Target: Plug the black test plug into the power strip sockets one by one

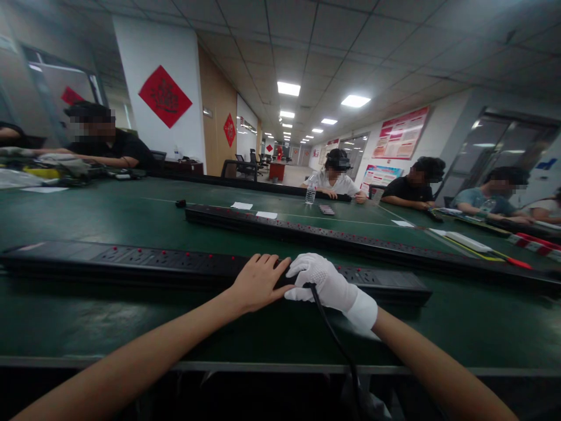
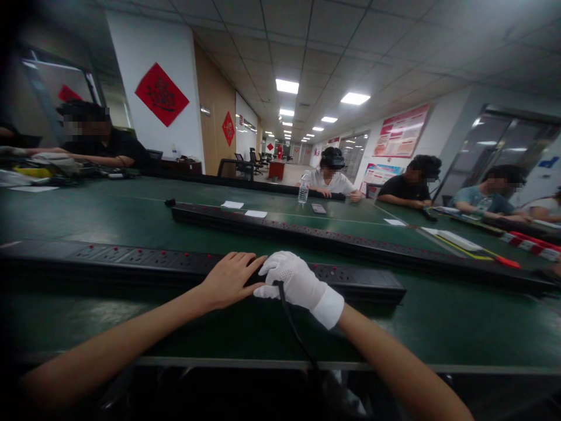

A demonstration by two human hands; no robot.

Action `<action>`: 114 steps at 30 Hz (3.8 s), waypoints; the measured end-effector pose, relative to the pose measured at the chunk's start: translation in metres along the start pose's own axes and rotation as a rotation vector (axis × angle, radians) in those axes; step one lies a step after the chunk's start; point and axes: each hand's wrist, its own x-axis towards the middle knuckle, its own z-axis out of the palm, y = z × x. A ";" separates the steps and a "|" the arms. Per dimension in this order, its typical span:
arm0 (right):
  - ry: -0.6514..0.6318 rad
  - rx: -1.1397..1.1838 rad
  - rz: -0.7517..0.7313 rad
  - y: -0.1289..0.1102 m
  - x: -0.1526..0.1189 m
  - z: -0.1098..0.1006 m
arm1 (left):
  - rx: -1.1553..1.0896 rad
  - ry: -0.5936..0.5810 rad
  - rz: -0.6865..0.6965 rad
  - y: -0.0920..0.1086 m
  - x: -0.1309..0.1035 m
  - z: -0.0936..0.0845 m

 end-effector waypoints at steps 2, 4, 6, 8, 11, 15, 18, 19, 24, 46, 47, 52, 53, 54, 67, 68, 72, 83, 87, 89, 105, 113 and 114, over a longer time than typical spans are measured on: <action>-0.001 0.001 0.004 0.000 0.000 0.000 | -0.002 -0.008 -0.003 -0.001 0.000 0.000; 0.003 0.005 0.010 0.000 -0.001 0.001 | -0.004 -0.017 -0.008 -0.001 0.001 0.001; -0.002 0.005 0.013 0.000 -0.001 0.001 | -0.001 -0.022 -0.011 -0.001 0.001 0.001; -0.005 0.002 0.013 -0.001 -0.001 0.000 | 0.005 -0.022 -0.009 0.000 0.001 0.001; -0.016 0.001 0.008 -0.003 0.000 -0.003 | 0.010 -0.014 -0.003 0.000 0.000 0.001; -0.040 -0.003 0.023 -0.005 0.001 -0.006 | 0.005 -0.009 0.001 -0.001 0.000 0.001; -0.027 -0.008 0.026 -0.005 0.001 -0.005 | -0.003 -0.023 0.003 -0.001 0.001 0.000; -0.025 -0.009 0.026 -0.005 0.001 -0.004 | -0.004 -0.026 0.002 -0.002 0.001 0.000; -0.055 -0.015 0.033 -0.004 0.000 -0.005 | -0.002 -0.033 0.007 -0.002 0.001 -0.001; -0.129 0.047 -0.068 0.006 0.001 -0.010 | 0.002 -0.042 0.053 -0.006 0.000 -0.002; -0.123 0.045 -0.061 0.006 0.000 -0.010 | -0.003 -0.045 0.056 -0.006 0.001 -0.002; -0.082 0.097 -0.030 0.008 -0.001 -0.004 | -0.012 -0.057 0.053 -0.006 0.001 -0.003; -0.076 0.111 -0.029 0.008 -0.001 -0.004 | -0.011 -0.060 0.054 -0.006 0.001 -0.003; -0.075 0.118 -0.030 0.008 -0.001 -0.003 | -0.008 -0.062 0.056 -0.006 0.002 -0.003; -0.015 0.107 -0.011 0.004 -0.001 0.000 | -0.006 -0.058 0.043 -0.005 0.001 -0.005; -0.008 0.114 -0.009 0.003 -0.001 0.001 | -0.004 -0.059 0.041 -0.005 0.001 -0.005; -0.004 0.093 -0.003 0.002 -0.001 0.002 | -0.008 -0.062 0.043 -0.004 0.001 -0.005; 0.055 0.054 0.008 -0.002 0.001 0.004 | -0.009 -0.047 0.019 -0.002 0.001 -0.004; 0.056 0.059 0.010 -0.003 0.000 0.003 | -0.009 -0.046 0.017 -0.001 0.001 -0.004; 0.050 0.053 0.011 -0.003 0.000 0.002 | -0.012 -0.039 0.010 -0.001 0.001 -0.003; 0.026 0.062 0.018 -0.003 0.000 0.001 | 0.001 -0.018 0.004 -0.001 0.000 -0.001; 0.005 0.057 0.018 -0.003 0.000 0.000 | -0.003 -0.026 0.007 -0.001 0.001 -0.002; 0.012 0.059 0.015 -0.003 0.000 0.000 | -0.002 -0.028 0.006 -0.001 0.001 -0.002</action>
